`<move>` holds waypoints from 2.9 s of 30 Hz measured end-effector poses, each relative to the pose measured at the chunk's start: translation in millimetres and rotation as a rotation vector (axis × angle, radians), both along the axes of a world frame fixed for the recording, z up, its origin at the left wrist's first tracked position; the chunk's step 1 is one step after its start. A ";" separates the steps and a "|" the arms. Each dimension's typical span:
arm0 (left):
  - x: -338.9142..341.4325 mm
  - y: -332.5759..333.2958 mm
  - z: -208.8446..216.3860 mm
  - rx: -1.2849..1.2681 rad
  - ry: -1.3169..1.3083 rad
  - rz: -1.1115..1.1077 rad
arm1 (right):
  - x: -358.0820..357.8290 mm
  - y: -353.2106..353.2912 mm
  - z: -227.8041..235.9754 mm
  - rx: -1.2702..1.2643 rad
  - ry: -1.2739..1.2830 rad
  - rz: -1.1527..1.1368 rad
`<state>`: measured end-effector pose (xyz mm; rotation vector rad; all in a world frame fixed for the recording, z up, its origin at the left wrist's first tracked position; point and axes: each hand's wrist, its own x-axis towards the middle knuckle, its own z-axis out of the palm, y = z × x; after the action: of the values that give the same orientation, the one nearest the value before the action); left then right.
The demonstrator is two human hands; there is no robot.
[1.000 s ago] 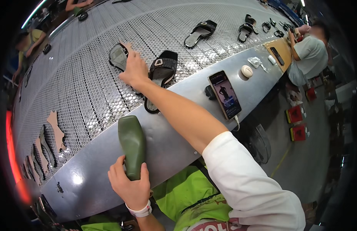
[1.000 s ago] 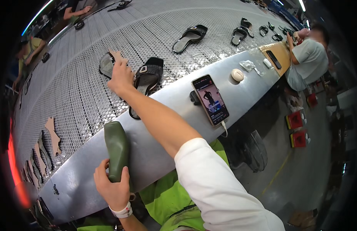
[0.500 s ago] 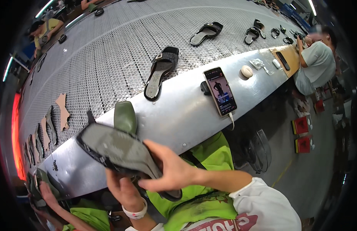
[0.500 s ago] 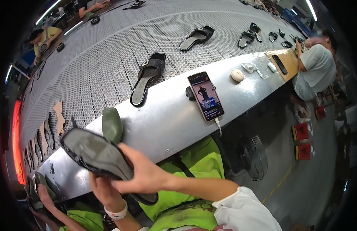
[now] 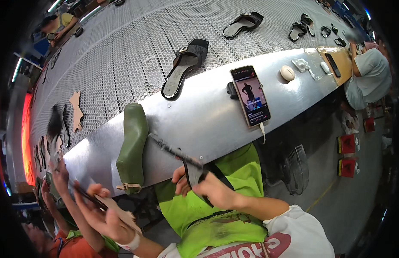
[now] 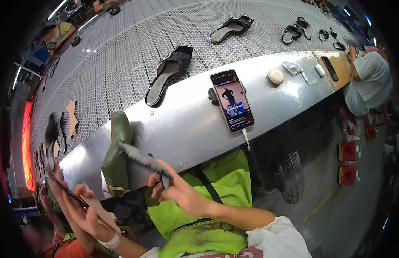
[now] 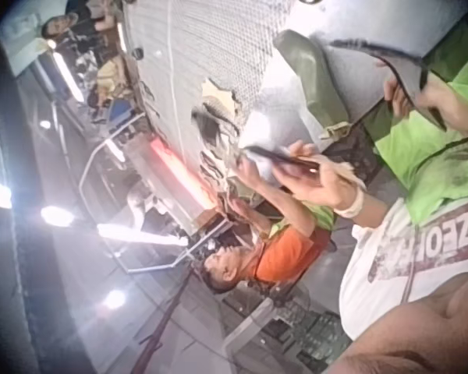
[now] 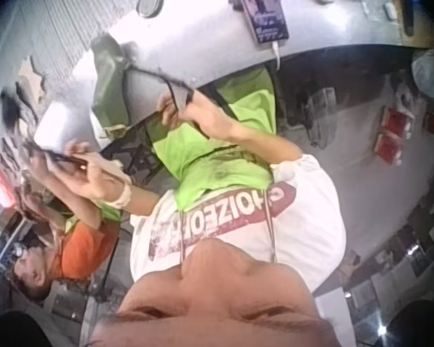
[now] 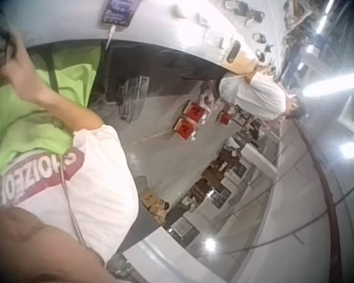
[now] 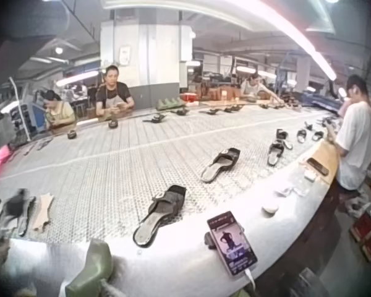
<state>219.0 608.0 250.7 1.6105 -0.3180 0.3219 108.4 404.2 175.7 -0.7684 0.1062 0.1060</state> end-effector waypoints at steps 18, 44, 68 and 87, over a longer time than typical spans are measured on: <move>-48.1 -4.9 -34.1 -0.084 0.413 -0.159 | 17.9 27.7 9.8 0.134 0.233 -0.237; -81.0 10.4 -115.2 -0.079 0.970 -0.292 | -49.4 64.1 -33.8 0.378 0.505 0.142; -78.0 37.1 -125.3 -0.028 0.783 -0.260 | -57.3 91.2 -37.1 0.137 0.623 0.139; -76.7 48.7 -118.4 0.031 0.757 -0.302 | -52.7 86.9 -25.2 0.023 0.559 0.196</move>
<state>142.3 656.6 132.4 1.5687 0.0224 -0.5230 55.7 491.1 150.5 -0.7085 0.5593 0.5074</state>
